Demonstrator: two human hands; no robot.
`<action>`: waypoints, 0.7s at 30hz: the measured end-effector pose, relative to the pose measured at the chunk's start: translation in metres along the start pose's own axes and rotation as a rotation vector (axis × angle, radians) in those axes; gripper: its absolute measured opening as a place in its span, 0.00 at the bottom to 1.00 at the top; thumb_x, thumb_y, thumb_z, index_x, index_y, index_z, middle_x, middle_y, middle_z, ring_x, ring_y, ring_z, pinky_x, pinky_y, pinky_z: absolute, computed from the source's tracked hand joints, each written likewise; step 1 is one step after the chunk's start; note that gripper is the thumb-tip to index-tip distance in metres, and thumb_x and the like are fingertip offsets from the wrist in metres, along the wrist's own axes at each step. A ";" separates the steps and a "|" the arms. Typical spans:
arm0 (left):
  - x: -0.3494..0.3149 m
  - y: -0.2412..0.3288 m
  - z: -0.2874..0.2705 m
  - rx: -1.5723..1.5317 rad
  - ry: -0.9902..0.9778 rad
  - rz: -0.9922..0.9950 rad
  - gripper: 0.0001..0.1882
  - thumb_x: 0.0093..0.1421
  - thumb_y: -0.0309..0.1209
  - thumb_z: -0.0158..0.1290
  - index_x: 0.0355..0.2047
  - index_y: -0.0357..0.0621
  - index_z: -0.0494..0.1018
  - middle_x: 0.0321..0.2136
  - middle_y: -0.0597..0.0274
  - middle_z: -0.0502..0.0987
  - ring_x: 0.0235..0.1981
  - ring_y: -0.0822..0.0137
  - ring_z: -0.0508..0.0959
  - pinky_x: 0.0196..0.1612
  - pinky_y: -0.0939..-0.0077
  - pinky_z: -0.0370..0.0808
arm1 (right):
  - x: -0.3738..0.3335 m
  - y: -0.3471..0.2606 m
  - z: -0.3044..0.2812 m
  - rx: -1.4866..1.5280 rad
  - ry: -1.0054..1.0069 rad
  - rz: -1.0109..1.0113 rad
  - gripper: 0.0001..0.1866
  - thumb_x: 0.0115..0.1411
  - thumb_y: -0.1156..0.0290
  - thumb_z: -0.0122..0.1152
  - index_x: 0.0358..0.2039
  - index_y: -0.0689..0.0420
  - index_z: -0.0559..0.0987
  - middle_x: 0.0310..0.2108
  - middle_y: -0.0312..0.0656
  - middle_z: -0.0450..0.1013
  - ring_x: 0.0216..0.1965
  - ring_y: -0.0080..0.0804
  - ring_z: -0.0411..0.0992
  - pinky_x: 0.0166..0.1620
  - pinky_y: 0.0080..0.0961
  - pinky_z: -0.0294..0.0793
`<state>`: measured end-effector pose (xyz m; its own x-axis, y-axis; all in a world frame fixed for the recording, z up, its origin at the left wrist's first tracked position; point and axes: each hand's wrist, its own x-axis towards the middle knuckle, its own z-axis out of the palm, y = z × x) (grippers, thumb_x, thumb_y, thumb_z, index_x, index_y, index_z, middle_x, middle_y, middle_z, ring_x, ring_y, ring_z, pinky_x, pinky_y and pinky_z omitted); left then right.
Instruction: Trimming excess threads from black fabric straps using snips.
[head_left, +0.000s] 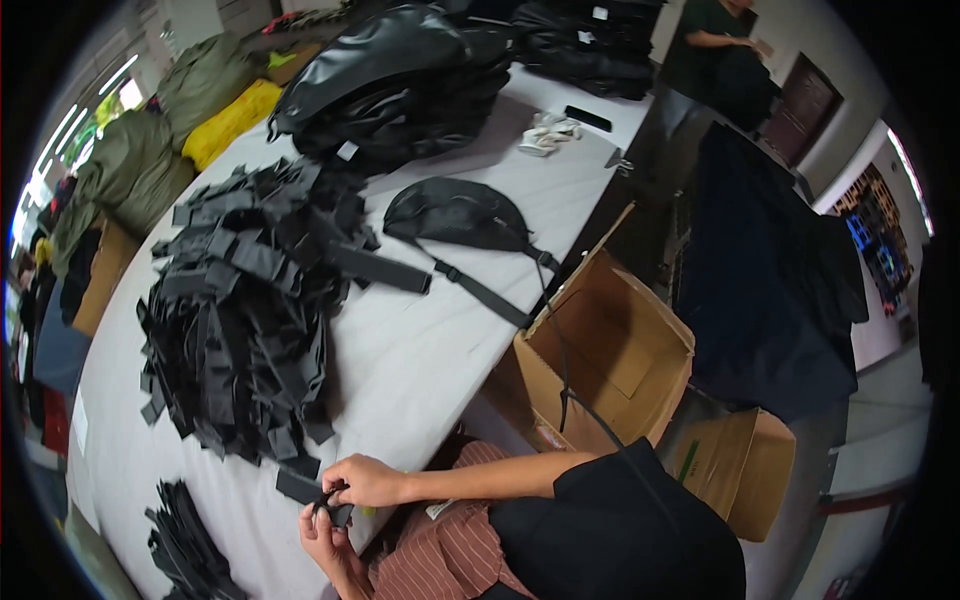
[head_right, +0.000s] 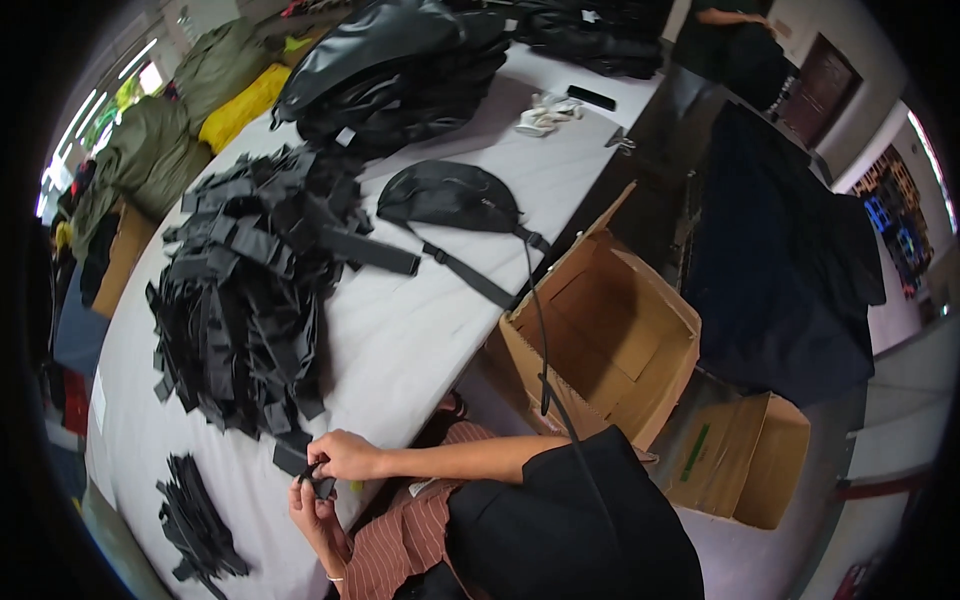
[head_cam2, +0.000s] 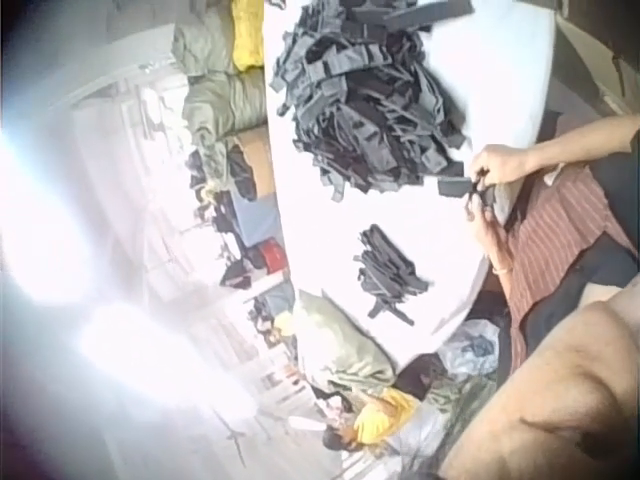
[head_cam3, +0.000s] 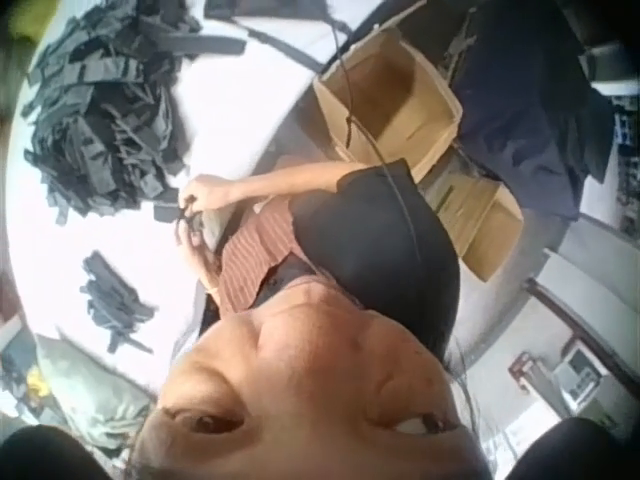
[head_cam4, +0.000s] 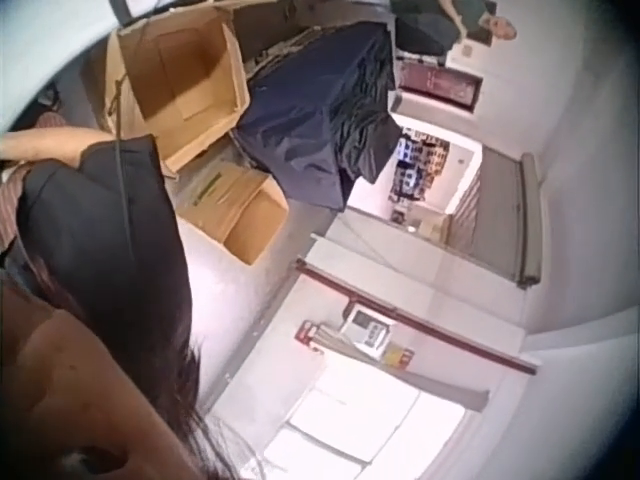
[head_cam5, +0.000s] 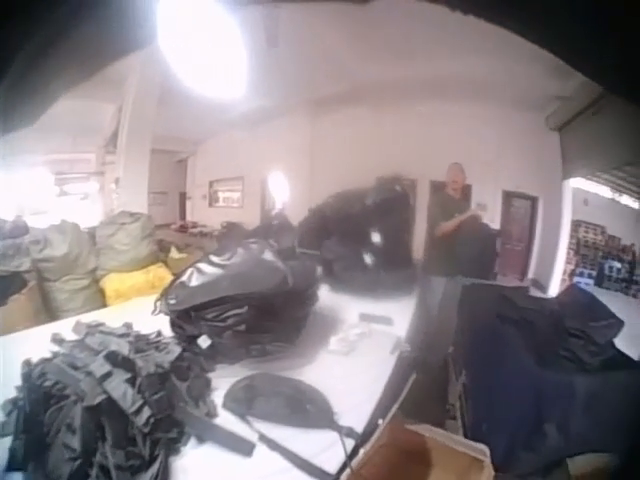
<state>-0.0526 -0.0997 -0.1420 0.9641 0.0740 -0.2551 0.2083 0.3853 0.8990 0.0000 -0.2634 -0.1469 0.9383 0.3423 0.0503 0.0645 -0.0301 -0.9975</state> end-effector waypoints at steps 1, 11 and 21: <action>0.001 0.002 0.003 0.031 0.035 0.005 0.14 0.60 0.26 0.52 0.45 0.40 0.66 0.37 0.55 0.76 0.33 0.66 0.76 0.32 0.74 0.73 | 0.001 -0.002 -0.002 -0.012 0.024 -0.002 0.08 0.47 0.72 0.65 0.27 0.60 0.78 0.23 0.45 0.77 0.27 0.34 0.76 0.32 0.29 0.72; 0.003 -0.003 0.020 0.002 0.024 -0.006 0.16 0.59 0.24 0.50 0.48 0.44 0.64 0.39 0.60 0.72 0.32 0.72 0.75 0.34 0.80 0.75 | 0.004 0.004 -0.018 -0.079 0.016 0.125 0.13 0.51 0.68 0.63 0.38 0.57 0.76 0.29 0.41 0.75 0.31 0.33 0.72 0.36 0.29 0.71; 0.005 -0.016 0.015 0.114 -0.022 0.026 0.17 0.61 0.28 0.54 0.49 0.43 0.64 0.44 0.60 0.72 0.40 0.71 0.74 0.42 0.78 0.73 | 0.002 0.023 0.003 0.297 -0.065 0.062 0.13 0.43 0.77 0.62 0.33 0.62 0.76 0.28 0.38 0.74 0.33 0.25 0.71 0.39 0.25 0.70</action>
<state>-0.0482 -0.1194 -0.1528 0.9726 0.0619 -0.2240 0.1989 0.2766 0.9402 0.0025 -0.2608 -0.1700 0.9128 0.4083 -0.0050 -0.1036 0.2197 -0.9700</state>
